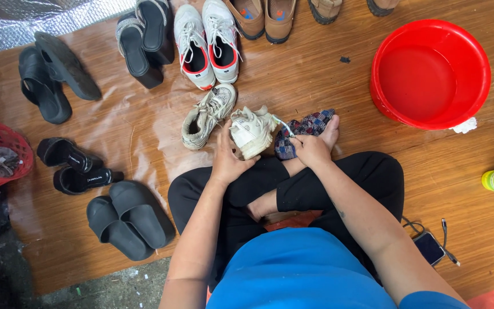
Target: The person sits on the floor and scrubs a white sneaker using a toothbrush and a patterned cloth. They dip the toothbrush into a red basin of water, scrub the shoe's upper and sole, and wipe the shoe with the cloth. The person handles the shoe one at a time, turning it to clean different sides.
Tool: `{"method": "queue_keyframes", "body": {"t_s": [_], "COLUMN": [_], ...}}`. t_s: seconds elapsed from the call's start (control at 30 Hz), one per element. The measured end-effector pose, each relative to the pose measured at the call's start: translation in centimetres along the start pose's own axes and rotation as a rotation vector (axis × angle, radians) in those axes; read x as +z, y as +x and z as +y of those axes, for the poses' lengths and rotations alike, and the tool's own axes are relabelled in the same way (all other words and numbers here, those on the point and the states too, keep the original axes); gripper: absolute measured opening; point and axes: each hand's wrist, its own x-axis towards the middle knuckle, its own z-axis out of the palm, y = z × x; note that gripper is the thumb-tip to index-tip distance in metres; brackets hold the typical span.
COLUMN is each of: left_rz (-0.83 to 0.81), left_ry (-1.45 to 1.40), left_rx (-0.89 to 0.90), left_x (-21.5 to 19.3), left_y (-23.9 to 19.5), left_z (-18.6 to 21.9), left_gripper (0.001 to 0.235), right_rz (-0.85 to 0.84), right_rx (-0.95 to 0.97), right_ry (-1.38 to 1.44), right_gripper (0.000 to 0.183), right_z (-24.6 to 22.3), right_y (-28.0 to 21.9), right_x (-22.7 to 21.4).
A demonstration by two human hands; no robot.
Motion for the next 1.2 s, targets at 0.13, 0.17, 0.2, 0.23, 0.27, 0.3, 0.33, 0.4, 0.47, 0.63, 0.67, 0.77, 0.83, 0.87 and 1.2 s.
{"method": "queue_keyframes", "body": {"t_s": [0.13, 0.17, 0.2, 0.23, 0.27, 0.3, 0.33, 0.4, 0.47, 0.63, 0.67, 0.77, 0.83, 0.87, 1.2], "left_rz": [0.049, 0.07, 0.072, 0.067, 0.059, 0.06, 0.036, 0.011, 0.055, 0.176, 0.2, 0.21, 0.211, 0.213, 0.076], "left_ry": [-0.05, -0.065, -0.064, -0.058, -0.051, -0.049, -0.041, -0.03, -0.036, -0.135, -0.191, -0.294, -0.299, -0.31, -0.275], "left_rx": [-0.046, -0.051, -0.054, -0.041, -0.025, -0.025, -0.017, -0.008, -0.048, -0.103, -0.115, -0.143, -0.14, -0.132, -0.045], "left_x": [-0.6, -0.6, -0.5, -0.3, -0.2, 0.0, 0.2, 0.3, 0.2, 0.5, 0.5, 0.6, 0.4, 0.3, -0.2], "left_y": [0.6, 0.7, 0.7, 0.7, 0.8, 0.4, 0.2, -0.1, -0.2, 1.5, 1.7, 1.8, 1.8, 2.0, 0.8], "left_z": [-0.9, -1.3, -1.4, -1.5, -1.6, -1.1, -0.6, 0.1, 0.1, -2.8, -2.5, -1.4, -1.0, -0.7, -0.3], "left_gripper": [0.126, 0.128, 0.128, 0.127, 0.126, 0.126, 0.124, 0.123, 0.126, 0.133, 0.132, 0.133, 0.133, 0.133, 0.129], "right_rz": [0.091, 0.108, 0.105, 0.05, 0.0, 0.001, -0.06, -0.121, -0.188, -0.118, -0.081, 0.032, 0.088, 0.149, 0.137], "right_rx": [-0.308, -0.35, -0.351, -0.234, -0.116, -0.117, -0.035, 0.048, -0.065, -0.11, -0.144, -0.242, -0.288, -0.337, -0.216], "right_ry": [0.188, 0.252, 0.253, 0.227, 0.202, 0.204, 0.086, -0.029, -0.16, -0.09, -0.049, 0.078, 0.144, 0.206, 0.215], "right_gripper": [0.027, 0.026, 0.026, 0.027, 0.029, 0.029, 0.031, 0.033, 0.035, 0.037, 0.036, 0.031, 0.03, 0.028, 0.026], "right_z": [-1.7, -1.5, -1.3, -1.1, -0.8, 1.1, 2.9, 2.2, -2.9, -3.3, -3.1, -2.1, -1.3, -0.8, 0.5], "right_y": [-1.8, -1.9, -1.4, -0.8, -0.2, 0.8, 2.0, 1.8, -1.2, -2.5, -2.4, -1.5, -1.0, -0.6, 0.5], "right_x": [-0.4, -0.1, -0.2, -0.2, -0.3, 1.2, 2.7, 2.5, -0.8, -1.5, -1.3, -0.3, 0.5, 0.8, 1.8]}}
